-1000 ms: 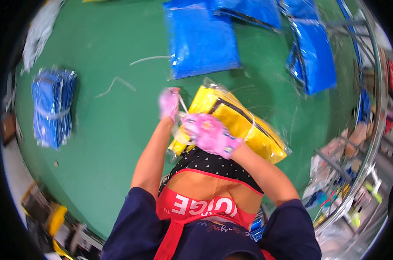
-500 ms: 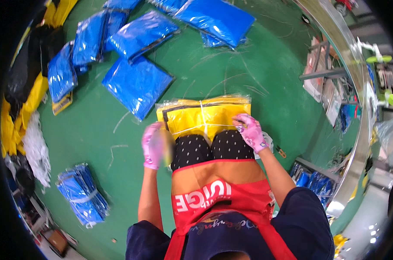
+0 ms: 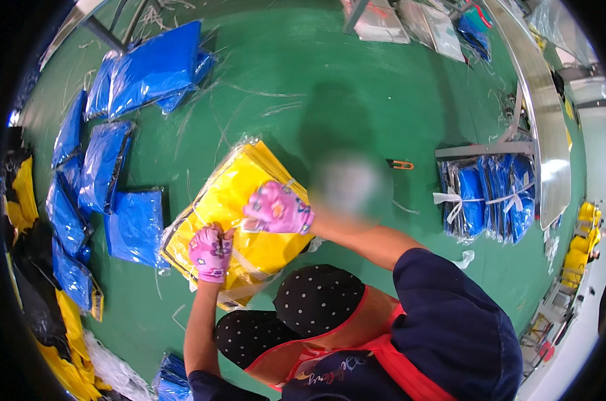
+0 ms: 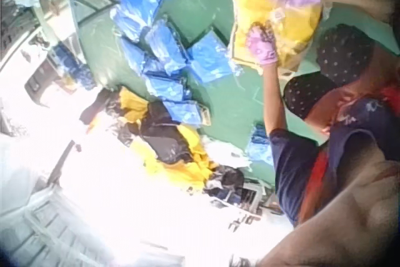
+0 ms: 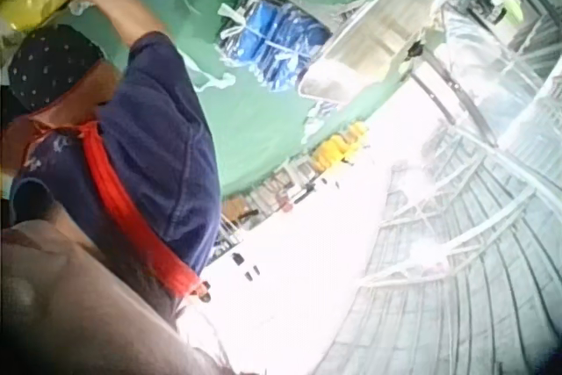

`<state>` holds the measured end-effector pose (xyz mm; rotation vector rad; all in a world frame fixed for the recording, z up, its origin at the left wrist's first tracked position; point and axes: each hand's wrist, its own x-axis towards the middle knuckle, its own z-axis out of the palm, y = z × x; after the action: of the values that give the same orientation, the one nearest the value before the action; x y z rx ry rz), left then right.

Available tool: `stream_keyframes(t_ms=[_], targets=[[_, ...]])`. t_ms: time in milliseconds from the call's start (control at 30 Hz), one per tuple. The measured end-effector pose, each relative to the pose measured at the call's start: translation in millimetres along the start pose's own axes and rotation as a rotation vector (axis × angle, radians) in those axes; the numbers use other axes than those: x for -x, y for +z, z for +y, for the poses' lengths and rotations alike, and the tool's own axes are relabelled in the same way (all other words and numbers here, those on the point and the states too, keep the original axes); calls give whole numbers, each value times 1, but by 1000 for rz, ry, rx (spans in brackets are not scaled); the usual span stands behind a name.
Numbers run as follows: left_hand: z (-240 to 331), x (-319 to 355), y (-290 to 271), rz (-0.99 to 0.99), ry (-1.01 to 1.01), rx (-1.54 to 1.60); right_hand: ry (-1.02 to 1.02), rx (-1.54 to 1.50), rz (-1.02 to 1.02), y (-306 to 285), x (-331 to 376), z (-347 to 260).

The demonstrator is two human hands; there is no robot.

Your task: The person gathers yellow and blue plastic pouches from a green floor, stacks them into separate color groups, and secures each stack with a white strap by hand. The person then places the finished bundles aside and repeats the process with additional pouches.

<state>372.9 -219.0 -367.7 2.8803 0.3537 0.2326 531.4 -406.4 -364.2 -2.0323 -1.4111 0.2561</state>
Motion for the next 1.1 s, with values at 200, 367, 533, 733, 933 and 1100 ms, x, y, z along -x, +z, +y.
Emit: stream_keyframes(t_ms=[200,367,533,733,933,1100], targets=[[56,-86,-59,-44,175,-13,664,267,186,-83,130,138],[54,-110,-1,-261,-35,-7,835,858,-279,-73,246,208],[10,-57,-38,-108,-134,227,815,614,-214,-61,259,218],[-34,85,-104,-17,-485,41,1247,-737,411,-93,227,246],[-60,196,-63,-253,-1075,1144,647,-1137,91,-99,50,5],[-58,228,-89,184,-1252,1496,633,-1296,-810,-19,2,-118]])
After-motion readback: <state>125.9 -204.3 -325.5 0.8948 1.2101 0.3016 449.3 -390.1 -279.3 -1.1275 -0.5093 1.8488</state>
